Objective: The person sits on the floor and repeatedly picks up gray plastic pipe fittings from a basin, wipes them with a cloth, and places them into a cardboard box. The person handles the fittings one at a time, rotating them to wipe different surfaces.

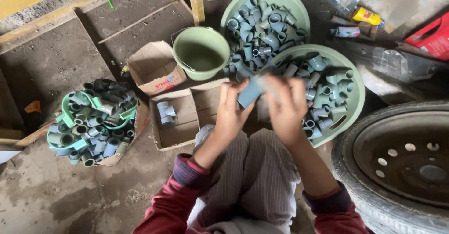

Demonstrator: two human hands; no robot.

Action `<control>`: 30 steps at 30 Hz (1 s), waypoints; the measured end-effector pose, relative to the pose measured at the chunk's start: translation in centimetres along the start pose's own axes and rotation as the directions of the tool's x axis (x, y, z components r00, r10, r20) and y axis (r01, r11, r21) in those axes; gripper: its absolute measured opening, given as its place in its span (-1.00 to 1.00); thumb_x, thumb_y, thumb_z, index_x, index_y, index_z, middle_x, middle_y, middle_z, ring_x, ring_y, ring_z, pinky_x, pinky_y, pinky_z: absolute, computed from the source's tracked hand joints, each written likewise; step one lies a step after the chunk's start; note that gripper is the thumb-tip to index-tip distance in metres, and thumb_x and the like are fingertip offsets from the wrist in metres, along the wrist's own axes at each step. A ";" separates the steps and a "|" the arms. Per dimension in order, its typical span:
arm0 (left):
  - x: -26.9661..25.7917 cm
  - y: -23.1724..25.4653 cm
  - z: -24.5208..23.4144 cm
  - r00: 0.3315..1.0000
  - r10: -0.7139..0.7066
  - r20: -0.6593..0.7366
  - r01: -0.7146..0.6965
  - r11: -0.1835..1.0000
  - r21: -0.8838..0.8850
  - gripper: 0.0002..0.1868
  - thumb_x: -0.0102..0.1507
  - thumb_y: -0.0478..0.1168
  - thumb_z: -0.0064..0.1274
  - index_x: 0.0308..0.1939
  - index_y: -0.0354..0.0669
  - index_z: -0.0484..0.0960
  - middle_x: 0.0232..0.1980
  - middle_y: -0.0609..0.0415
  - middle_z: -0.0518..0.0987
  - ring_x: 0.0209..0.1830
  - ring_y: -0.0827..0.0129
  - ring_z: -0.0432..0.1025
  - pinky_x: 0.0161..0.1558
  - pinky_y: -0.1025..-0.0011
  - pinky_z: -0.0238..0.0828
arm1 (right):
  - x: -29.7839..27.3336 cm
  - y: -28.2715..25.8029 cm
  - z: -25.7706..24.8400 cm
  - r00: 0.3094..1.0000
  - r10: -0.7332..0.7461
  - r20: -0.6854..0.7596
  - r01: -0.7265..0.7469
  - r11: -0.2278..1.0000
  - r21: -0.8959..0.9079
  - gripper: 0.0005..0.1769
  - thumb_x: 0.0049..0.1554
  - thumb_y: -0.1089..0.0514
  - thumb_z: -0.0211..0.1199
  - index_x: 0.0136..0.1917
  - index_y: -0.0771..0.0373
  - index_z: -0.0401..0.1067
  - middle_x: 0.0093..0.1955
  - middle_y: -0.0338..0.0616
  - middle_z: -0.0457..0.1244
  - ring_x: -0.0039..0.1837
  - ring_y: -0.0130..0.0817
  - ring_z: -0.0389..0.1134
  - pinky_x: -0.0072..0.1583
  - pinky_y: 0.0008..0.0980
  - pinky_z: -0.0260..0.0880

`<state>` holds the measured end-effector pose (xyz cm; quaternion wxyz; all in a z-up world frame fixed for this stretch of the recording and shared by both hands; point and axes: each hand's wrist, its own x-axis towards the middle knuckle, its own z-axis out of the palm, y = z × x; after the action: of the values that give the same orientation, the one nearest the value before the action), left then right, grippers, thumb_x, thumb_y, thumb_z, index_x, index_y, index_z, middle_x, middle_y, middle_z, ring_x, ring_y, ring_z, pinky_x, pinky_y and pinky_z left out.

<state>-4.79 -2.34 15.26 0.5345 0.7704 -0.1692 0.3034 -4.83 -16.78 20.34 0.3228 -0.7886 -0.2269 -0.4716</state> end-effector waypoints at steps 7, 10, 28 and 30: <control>0.5 0.1 -0.3 0.997 0.068 -0.021 -0.068 0.998 -0.010 -0.45 0.14 -0.48 0.28 0.20 -0.29 0.47 -0.01 0.02 0.29 0.08 -0.12 0.46 0.00 0.03 0.54 | -0.5 -1.9 -0.6 0.992 -0.013 0.122 0.007 0.999 0.051 -0.69 0.11 0.37 0.40 0.14 0.21 0.59 0.05 -0.10 0.28 0.01 -0.15 0.41 0.07 -0.28 0.43; 0.1 0.3 -0.4 0.997 0.072 0.000 -0.072 0.997 -0.040 -0.40 0.08 -0.56 0.28 0.18 -0.21 0.53 -0.03 0.09 0.23 0.07 -0.02 0.41 0.02 0.09 0.52 | -2.0 2.4 -1.0 0.989 0.036 0.142 -0.029 0.998 -0.049 -0.78 0.16 0.26 0.39 0.10 0.17 0.59 0.05 -0.08 0.29 0.02 -0.04 0.40 0.07 -0.15 0.42; 1.4 0.0 1.6 0.893 -0.387 0.228 0.361 0.318 -0.877 -0.48 0.49 -0.04 -0.22 0.50 -0.16 0.27 0.41 -0.08 0.37 0.39 0.28 0.24 0.41 0.07 0.21 | -2.1 -2.8 0.7 0.998 -0.004 0.064 -0.010 0.976 0.219 -0.70 0.02 0.43 0.42 -0.02 0.12 0.66 0.06 -0.13 0.41 0.04 -0.21 0.47 0.13 -0.26 0.47; 0.6 -2.9 2.8 0.829 -0.426 0.361 0.434 0.085 -0.897 -0.48 0.48 -0.04 -0.19 0.49 -0.13 0.27 0.33 -0.27 0.44 0.28 0.01 0.42 0.27 -0.05 0.39 | -2.5 -1.4 0.4 0.989 -0.116 0.091 0.104 0.987 0.122 -0.79 0.18 0.29 0.32 0.02 0.05 0.67 0.12 -0.18 0.43 0.13 -0.30 0.47 0.41 -0.34 0.21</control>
<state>-1.84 -3.80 12.87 0.9518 0.2917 -0.0864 -0.0385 -6.66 -15.67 18.41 0.3305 -0.7767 -0.3128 -0.4356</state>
